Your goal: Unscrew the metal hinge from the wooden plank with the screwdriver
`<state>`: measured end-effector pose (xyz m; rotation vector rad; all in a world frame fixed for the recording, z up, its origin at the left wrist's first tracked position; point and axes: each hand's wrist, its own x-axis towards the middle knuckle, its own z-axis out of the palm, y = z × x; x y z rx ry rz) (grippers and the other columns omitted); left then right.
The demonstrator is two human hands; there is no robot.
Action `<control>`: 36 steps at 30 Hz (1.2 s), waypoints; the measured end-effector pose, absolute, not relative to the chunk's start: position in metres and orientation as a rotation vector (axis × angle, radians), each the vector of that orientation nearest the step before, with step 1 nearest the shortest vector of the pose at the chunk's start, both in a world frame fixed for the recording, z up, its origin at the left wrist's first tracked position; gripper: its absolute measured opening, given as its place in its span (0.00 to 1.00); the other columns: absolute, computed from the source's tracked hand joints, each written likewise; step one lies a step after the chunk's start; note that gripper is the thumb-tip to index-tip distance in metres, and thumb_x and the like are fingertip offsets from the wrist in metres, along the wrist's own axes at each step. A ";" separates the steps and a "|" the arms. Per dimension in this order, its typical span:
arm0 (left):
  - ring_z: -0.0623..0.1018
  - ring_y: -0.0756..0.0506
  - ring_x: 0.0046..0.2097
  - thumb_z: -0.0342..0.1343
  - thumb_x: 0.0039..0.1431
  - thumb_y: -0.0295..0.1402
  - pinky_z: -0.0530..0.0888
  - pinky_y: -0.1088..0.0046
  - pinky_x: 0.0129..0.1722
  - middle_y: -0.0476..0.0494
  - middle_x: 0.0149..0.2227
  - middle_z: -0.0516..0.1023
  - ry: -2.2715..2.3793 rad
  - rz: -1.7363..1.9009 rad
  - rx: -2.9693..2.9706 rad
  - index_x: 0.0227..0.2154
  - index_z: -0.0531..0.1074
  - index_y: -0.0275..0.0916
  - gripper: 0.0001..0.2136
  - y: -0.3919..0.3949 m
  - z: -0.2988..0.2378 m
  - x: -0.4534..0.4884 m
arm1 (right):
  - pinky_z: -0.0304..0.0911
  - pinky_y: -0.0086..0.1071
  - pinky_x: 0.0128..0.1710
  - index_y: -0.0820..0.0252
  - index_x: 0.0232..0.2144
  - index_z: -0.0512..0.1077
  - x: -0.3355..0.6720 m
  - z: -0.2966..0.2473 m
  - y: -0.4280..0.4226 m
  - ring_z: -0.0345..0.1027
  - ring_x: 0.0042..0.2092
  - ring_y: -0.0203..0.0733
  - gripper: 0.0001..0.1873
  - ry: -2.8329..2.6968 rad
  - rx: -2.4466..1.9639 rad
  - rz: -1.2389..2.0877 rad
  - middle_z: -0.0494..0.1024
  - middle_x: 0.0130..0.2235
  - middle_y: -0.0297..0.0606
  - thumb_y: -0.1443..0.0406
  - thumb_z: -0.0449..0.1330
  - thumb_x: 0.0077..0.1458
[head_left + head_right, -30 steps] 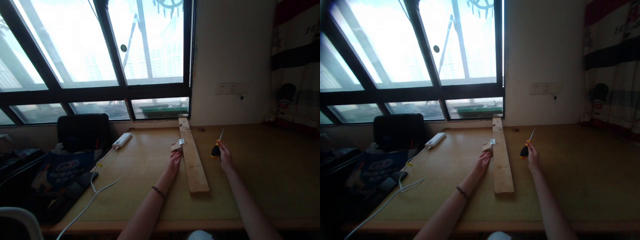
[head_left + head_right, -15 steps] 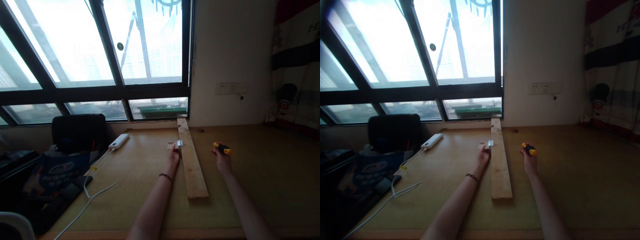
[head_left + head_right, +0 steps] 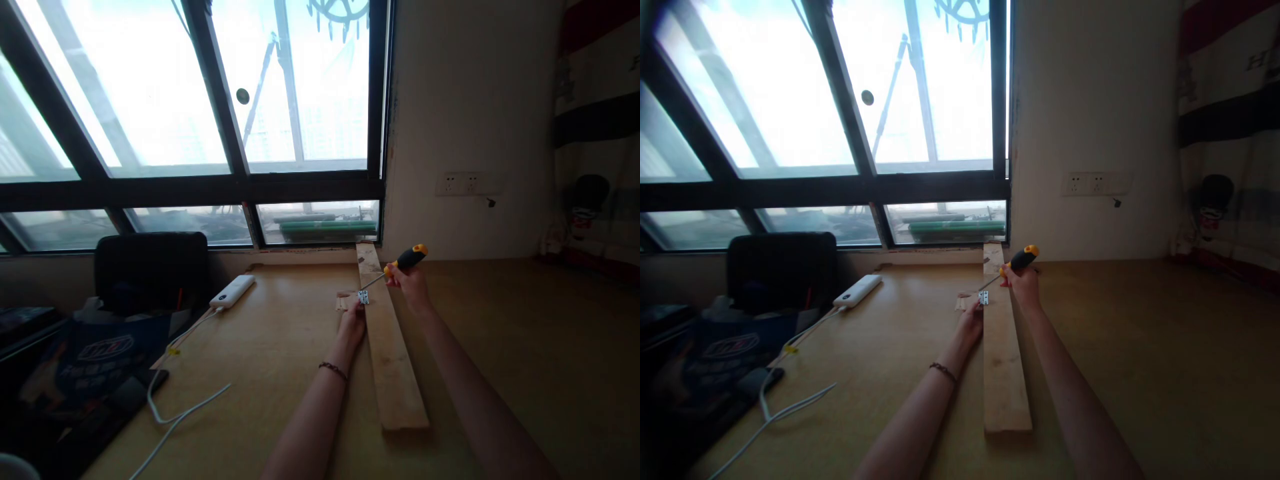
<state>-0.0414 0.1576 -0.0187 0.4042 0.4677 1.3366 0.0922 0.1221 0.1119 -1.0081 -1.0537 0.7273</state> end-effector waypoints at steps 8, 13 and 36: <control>0.77 0.44 0.38 0.53 0.51 0.24 0.71 0.66 0.46 0.39 0.32 0.78 0.494 1.261 0.319 0.31 0.72 0.31 0.05 0.155 -0.013 -0.041 | 0.67 0.30 0.20 0.62 0.21 0.69 0.086 0.103 0.142 0.70 0.20 0.41 0.20 -1.171 -1.176 0.540 0.70 0.16 0.33 0.49 0.61 0.42; 0.77 0.43 0.39 0.53 0.51 0.26 0.71 0.64 0.46 0.39 0.32 0.78 0.496 1.249 0.352 0.31 0.72 0.31 0.05 0.152 -0.010 -0.042 | 0.68 0.31 0.21 0.63 0.22 0.69 0.088 0.098 0.145 0.70 0.20 0.42 0.22 -1.177 -1.191 0.554 0.71 0.16 0.34 0.48 0.61 0.41; 0.77 0.48 0.32 0.50 0.53 0.25 0.71 0.69 0.44 0.41 0.29 0.77 0.512 1.265 0.340 0.30 0.72 0.31 0.06 0.156 -0.014 -0.042 | 0.67 0.32 0.21 0.62 0.21 0.69 0.087 0.101 0.143 0.70 0.20 0.44 0.22 -1.247 -1.183 0.616 0.71 0.16 0.35 0.47 0.61 0.39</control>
